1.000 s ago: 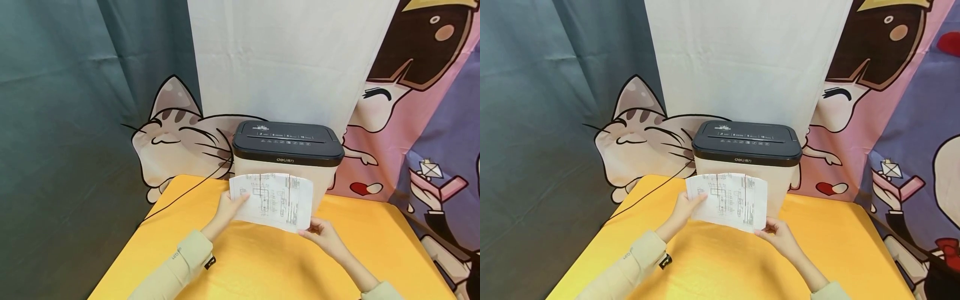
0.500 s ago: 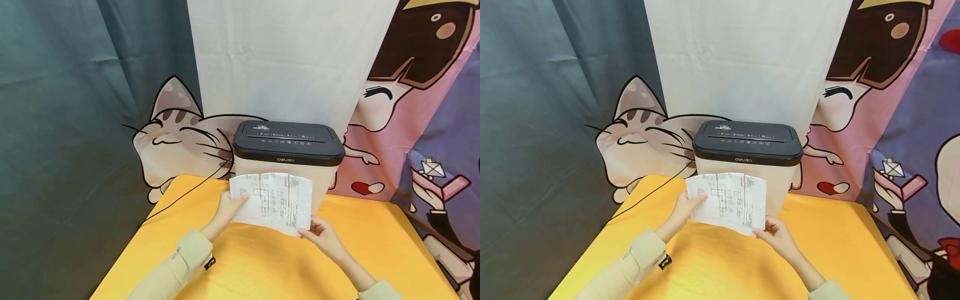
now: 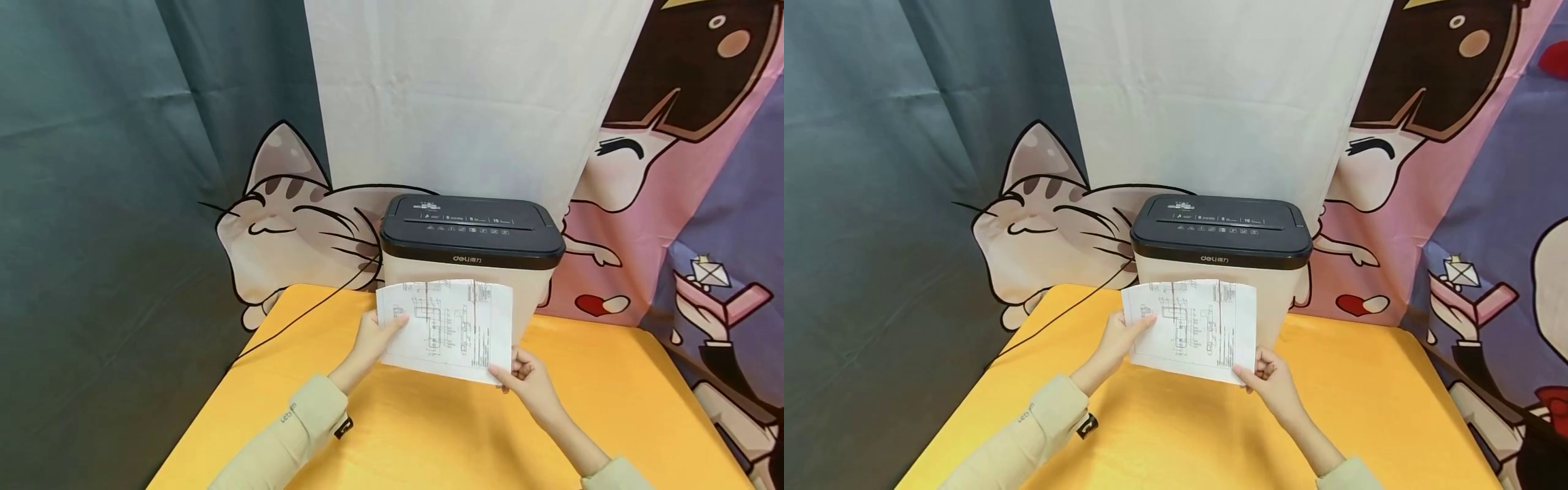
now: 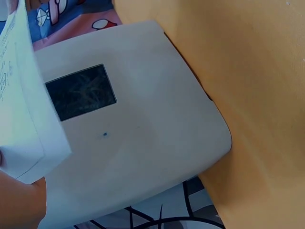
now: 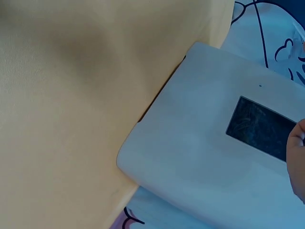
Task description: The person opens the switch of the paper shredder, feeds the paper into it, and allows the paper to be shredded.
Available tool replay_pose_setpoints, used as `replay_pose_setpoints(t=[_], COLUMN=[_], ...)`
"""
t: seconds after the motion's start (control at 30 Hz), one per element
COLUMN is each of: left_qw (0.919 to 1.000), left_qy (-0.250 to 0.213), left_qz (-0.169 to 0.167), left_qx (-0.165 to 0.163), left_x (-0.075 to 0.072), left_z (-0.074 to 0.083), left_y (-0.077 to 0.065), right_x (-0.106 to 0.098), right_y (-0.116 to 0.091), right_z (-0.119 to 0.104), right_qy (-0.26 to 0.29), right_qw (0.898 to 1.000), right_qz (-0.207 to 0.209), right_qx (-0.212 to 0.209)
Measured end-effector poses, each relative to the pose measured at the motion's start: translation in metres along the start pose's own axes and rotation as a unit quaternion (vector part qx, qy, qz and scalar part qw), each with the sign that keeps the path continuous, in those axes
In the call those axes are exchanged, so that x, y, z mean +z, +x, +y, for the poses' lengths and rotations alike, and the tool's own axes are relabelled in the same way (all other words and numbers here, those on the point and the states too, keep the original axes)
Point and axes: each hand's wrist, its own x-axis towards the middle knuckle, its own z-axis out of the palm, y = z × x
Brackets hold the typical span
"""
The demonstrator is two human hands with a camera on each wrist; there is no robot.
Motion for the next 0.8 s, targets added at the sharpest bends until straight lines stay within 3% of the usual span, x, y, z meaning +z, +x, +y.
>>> replay_pose_setpoints(t=[0.17, 0.43, 0.6, 0.8], left_qw=[1.0, 0.9973, 0.9958, 0.9945], left_qy=[-0.002, 0.019, 0.02, 0.027], left_qz=[0.006, -0.009, -0.013, -0.009], left_qx=[0.003, 0.071, 0.089, 0.1], left_x=[-0.001, -0.001, -0.001, -0.002], left_z=[0.003, 0.01, 0.014, 0.017], left_y=[0.002, 0.007, 0.007, 0.006], right_x=[0.0, 0.005, 0.006, 0.006], right_y=[0.001, 0.002, 0.003, 0.002], right_z=[-0.001, -0.007, -0.012, -0.015], right_qy=[-0.011, -0.069, -0.077, -0.159], right_qw=[0.999, 0.996, 0.995, 0.985], right_qz=[0.031, 0.058, 0.057, 0.038], right_qx=[0.026, 0.005, 0.029, 0.057])
